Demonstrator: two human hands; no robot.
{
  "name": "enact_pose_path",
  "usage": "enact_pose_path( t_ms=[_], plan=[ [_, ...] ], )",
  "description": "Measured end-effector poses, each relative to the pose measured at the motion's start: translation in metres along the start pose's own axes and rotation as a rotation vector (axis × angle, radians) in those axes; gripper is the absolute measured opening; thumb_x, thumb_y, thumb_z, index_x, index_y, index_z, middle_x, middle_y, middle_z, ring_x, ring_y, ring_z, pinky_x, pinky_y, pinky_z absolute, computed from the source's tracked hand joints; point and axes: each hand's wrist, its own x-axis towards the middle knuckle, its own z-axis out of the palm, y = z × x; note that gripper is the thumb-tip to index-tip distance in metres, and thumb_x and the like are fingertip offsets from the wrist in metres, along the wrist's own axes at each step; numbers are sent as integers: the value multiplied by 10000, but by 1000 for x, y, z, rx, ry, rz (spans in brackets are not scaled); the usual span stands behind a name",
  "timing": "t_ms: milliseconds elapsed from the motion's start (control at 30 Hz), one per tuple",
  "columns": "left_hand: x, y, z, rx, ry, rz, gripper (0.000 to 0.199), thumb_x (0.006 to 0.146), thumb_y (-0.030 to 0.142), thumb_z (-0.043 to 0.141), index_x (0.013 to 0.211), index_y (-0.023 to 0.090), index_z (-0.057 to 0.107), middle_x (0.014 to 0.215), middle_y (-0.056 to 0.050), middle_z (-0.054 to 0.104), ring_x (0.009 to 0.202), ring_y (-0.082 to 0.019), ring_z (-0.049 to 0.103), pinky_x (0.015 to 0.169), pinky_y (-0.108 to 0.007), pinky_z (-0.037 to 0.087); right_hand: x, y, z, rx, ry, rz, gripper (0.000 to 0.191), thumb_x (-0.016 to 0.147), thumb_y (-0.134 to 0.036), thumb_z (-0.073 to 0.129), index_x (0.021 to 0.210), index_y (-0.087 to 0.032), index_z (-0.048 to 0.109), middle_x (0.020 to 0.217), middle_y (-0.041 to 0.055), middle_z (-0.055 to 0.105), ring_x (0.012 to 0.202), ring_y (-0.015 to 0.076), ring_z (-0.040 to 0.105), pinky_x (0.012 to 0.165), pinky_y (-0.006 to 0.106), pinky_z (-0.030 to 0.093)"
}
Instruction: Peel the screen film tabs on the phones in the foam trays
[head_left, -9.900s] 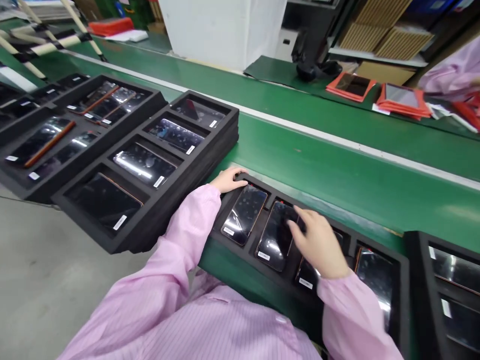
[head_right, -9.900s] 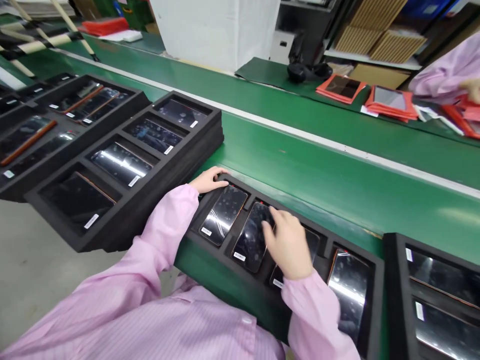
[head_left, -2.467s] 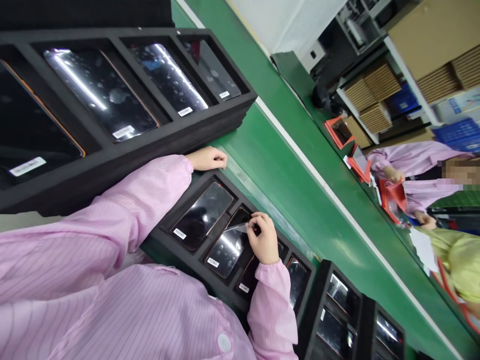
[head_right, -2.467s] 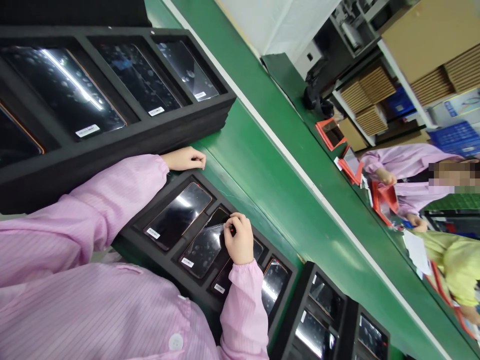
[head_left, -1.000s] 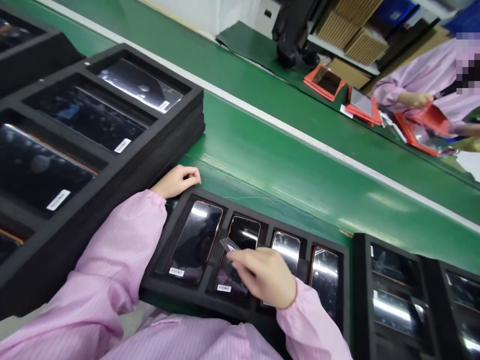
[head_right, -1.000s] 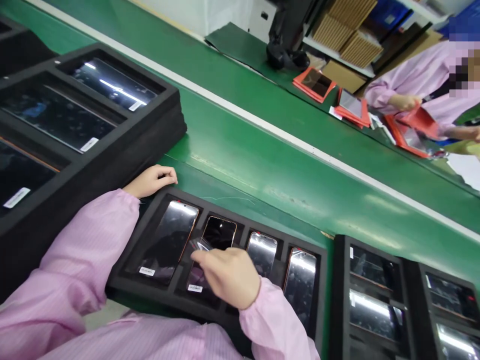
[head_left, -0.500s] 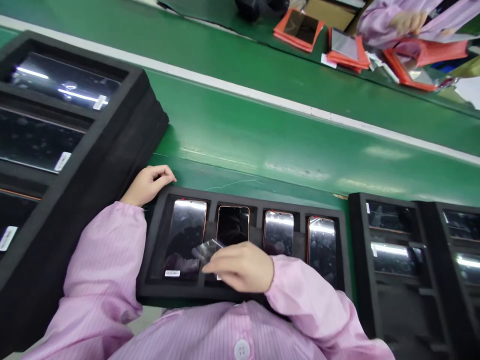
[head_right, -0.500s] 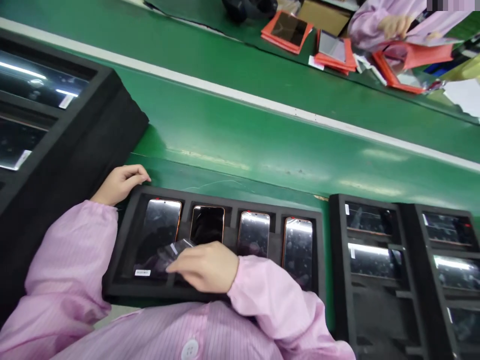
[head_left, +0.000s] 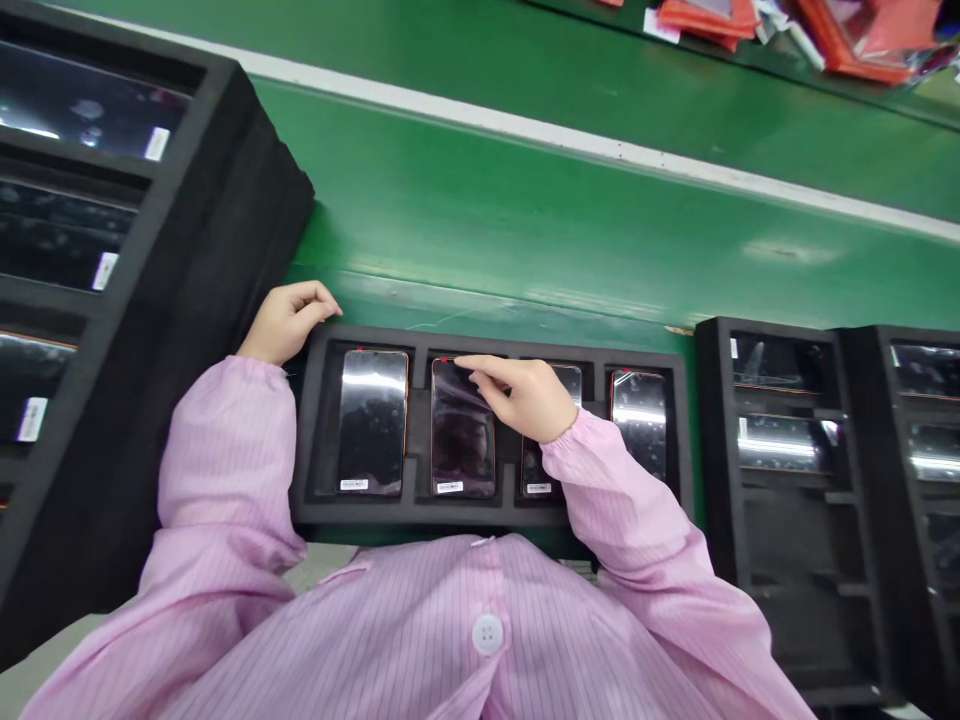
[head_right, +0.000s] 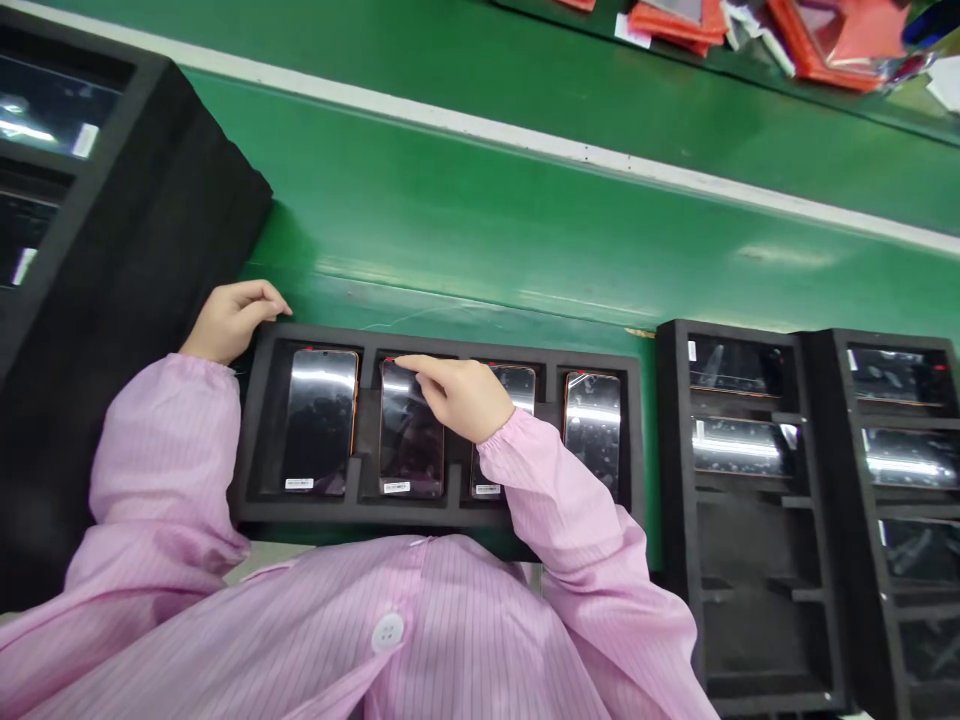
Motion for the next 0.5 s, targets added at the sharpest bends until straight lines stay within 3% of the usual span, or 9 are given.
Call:
enact_pose_path(
  t_ms=[100, 233, 367, 500],
  plan=[
    [0, 0, 1, -5, 5, 6, 207, 773, 316, 526, 697, 147, 618, 707, -3, 620, 705, -140, 532, 692, -267, 398, 0, -3, 2, 325, -45, 128, 287, 881, -202, 524, 1101, -206, 709, 827, 14, 744, 693, 155, 722, 693, 285, 599],
    [0, -1, 2, -14, 15, 4, 198, 746, 336, 547, 681, 159, 609, 707, -14, 630, 713, -160, 557, 688, -278, 411, 3, -6, 13, 746, -95, 298, 177, 817, -257, 606, 906, -162, 725, 858, 30, 735, 688, 141, 716, 609, 252, 615],
    [0, -2, 2, -39, 5, 5, 186, 717, 346, 569, 675, 170, 611, 690, -16, 620, 693, -167, 553, 666, -284, 406, 6, -5, 22, 913, -117, 435, 150, 745, -209, 663, 872, -150, 718, 893, 44, 735, 737, 155, 723, 591, 240, 617],
    [0, -4, 1, -38, 3, 14, 194, 725, 350, 562, 690, 170, 624, 701, -20, 626, 695, -168, 550, 668, -287, 405, 8, -5, 23, 954, -48, 509, 211, 731, -165, 652, 932, -160, 715, 904, 40, 733, 746, 139, 719, 633, 242, 620]
  ],
)
